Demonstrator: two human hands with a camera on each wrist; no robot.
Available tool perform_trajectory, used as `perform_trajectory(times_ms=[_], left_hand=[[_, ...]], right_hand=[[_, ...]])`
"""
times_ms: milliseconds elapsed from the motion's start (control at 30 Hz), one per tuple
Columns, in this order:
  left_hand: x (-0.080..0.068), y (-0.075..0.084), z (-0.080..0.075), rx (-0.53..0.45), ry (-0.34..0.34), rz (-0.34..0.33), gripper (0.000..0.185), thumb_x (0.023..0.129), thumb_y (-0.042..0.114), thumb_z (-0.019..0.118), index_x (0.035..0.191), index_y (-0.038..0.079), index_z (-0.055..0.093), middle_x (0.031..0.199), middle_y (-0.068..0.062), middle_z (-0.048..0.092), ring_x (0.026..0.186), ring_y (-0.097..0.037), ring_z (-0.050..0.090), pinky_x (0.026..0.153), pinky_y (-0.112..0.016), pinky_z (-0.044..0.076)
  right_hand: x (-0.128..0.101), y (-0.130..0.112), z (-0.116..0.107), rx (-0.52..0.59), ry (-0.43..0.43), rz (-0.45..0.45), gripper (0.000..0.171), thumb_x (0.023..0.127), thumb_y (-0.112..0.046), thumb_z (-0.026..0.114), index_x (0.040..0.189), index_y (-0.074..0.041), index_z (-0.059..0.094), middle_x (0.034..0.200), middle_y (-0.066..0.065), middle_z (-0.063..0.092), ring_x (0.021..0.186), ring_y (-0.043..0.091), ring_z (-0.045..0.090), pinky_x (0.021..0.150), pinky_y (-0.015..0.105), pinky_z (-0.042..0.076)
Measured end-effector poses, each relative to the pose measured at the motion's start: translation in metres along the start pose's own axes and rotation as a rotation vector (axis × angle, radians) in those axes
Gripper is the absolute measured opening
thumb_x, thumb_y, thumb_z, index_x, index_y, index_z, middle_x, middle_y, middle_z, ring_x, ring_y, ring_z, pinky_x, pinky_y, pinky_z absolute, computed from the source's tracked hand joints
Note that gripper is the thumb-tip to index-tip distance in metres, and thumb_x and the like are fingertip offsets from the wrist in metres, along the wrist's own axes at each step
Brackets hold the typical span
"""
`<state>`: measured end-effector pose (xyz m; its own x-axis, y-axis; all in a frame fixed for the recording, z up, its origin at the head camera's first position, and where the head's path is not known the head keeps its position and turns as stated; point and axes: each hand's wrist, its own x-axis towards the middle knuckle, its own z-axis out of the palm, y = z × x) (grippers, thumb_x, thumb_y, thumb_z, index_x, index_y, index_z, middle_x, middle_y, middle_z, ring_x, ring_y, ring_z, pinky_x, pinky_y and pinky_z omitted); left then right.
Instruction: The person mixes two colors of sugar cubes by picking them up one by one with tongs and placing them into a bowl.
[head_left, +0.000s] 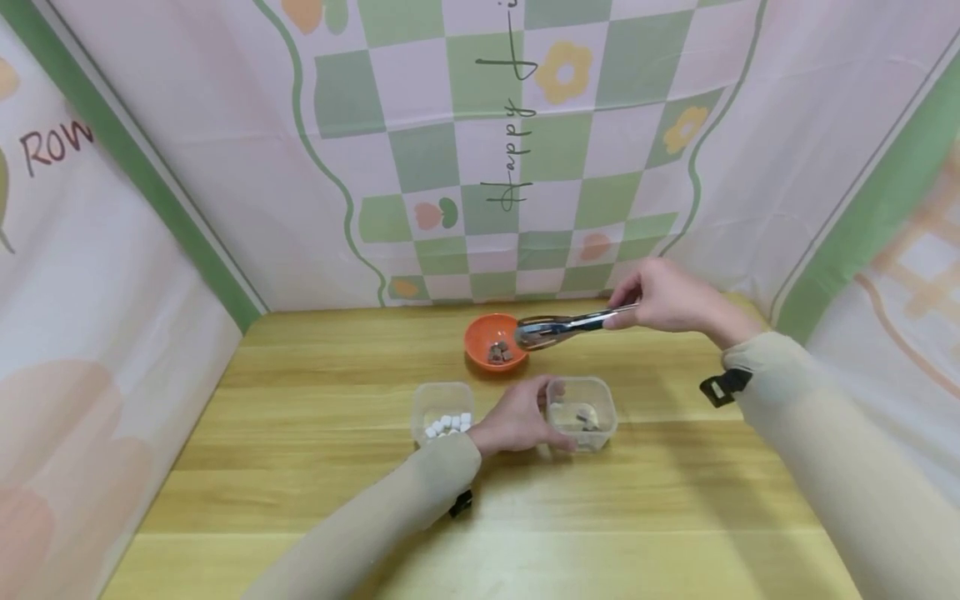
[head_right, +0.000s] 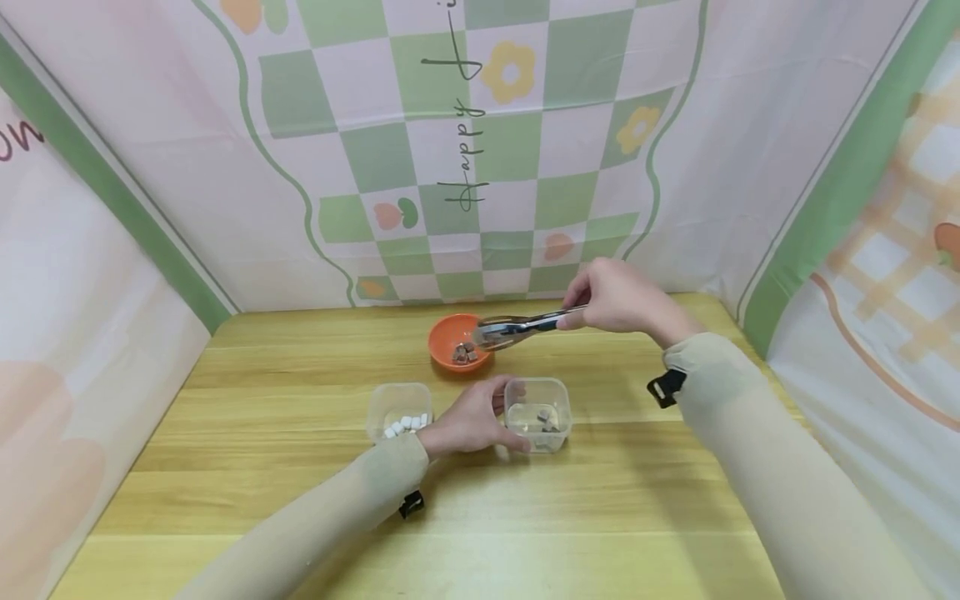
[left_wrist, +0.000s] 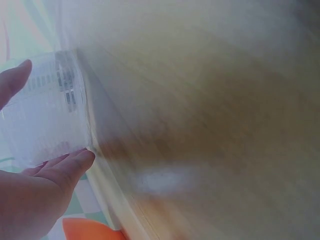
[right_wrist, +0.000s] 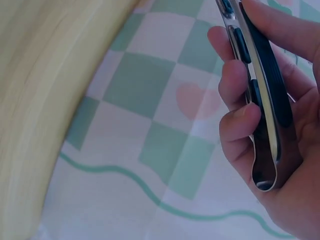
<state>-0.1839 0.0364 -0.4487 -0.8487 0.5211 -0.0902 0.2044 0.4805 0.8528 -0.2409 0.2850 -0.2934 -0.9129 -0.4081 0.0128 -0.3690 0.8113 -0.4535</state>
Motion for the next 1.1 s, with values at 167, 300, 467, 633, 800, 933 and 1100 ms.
perform_trajectory(times_ms=[167, 300, 467, 633, 800, 933, 1100], left_hand=[[0.0, -0.001, 0.001, -0.016, -0.003, -0.008, 0.095, 0.067, 0.021, 0.103, 0.148, 0.011, 0.056, 0.139, -0.001, 0.065, 0.125, -0.014, 0.06, 0.111, -0.032, 0.047], [-0.001, -0.001, 0.002, -0.019, -0.001, -0.023, 0.097, 0.067, 0.022, 0.103, 0.15, 0.012, 0.055, 0.141, 0.001, 0.064, 0.126, -0.013, 0.059, 0.111, -0.032, 0.046], [-0.001, 0.001, 0.001, -0.012, 0.005, -0.018, 0.094, 0.066, 0.023, 0.103, 0.147, 0.016, 0.057, 0.139, 0.002, 0.064, 0.124, -0.012, 0.059, 0.111, -0.034, 0.047], [-0.001, 0.001, 0.001, -0.018, 0.002, -0.001, 0.086, 0.066, 0.021, 0.103, 0.141, 0.022, 0.062, 0.136, 0.002, 0.065, 0.121, -0.013, 0.061, 0.108, -0.034, 0.049], [-0.001, 0.0, 0.0, -0.011, 0.002, 0.004, 0.086, 0.067, 0.021, 0.103, 0.141, 0.017, 0.061, 0.135, 0.001, 0.066, 0.12, -0.013, 0.061, 0.107, -0.033, 0.049], [-0.001, 0.001, 0.0, -0.011, 0.006, 0.008, 0.09, 0.066, 0.022, 0.103, 0.145, 0.014, 0.059, 0.132, 0.004, 0.066, 0.12, -0.013, 0.061, 0.108, -0.033, 0.049], [-0.002, 0.002, -0.001, -0.018, 0.007, 0.015, 0.089, 0.066, 0.021, 0.103, 0.144, 0.014, 0.06, 0.131, 0.006, 0.066, 0.119, -0.012, 0.061, 0.108, -0.032, 0.048]], right_hand=[[-0.016, 0.007, -0.01, 0.006, -0.044, 0.005, 0.019, 0.083, -0.025, 0.092, 0.091, -0.01, 0.083, 0.082, -0.004, 0.075, 0.075, 0.017, 0.066, 0.07, 0.033, 0.054], [-0.028, 0.007, -0.019, 0.011, -0.085, 0.009, 0.015, 0.082, -0.021, 0.092, 0.088, -0.012, 0.082, 0.08, -0.004, 0.074, 0.073, 0.016, 0.065, 0.064, 0.029, 0.052], [-0.04, 0.006, -0.029, -0.025, -0.134, 0.007, 0.013, 0.081, -0.019, 0.092, 0.085, -0.015, 0.081, 0.076, -0.006, 0.071, 0.067, 0.014, 0.062, 0.061, 0.028, 0.05], [-0.047, 0.003, -0.033, -0.074, -0.171, 0.014, 0.014, 0.08, -0.022, 0.093, 0.083, -0.018, 0.079, 0.073, -0.008, 0.069, 0.066, 0.012, 0.059, 0.061, 0.028, 0.048], [-0.048, -0.001, -0.032, -0.133, -0.195, 0.003, 0.016, 0.08, -0.025, 0.093, 0.079, -0.021, 0.078, 0.071, -0.01, 0.067, 0.065, 0.012, 0.057, 0.06, 0.029, 0.046], [-0.045, -0.005, -0.028, -0.162, -0.226, -0.018, 0.017, 0.079, -0.027, 0.093, 0.078, -0.022, 0.076, 0.07, -0.011, 0.066, 0.064, 0.011, 0.057, 0.06, 0.03, 0.047], [-0.042, -0.012, -0.023, -0.193, -0.252, -0.037, 0.018, 0.078, -0.027, 0.093, 0.076, -0.024, 0.075, 0.068, -0.012, 0.065, 0.062, 0.011, 0.057, 0.06, 0.032, 0.048]])
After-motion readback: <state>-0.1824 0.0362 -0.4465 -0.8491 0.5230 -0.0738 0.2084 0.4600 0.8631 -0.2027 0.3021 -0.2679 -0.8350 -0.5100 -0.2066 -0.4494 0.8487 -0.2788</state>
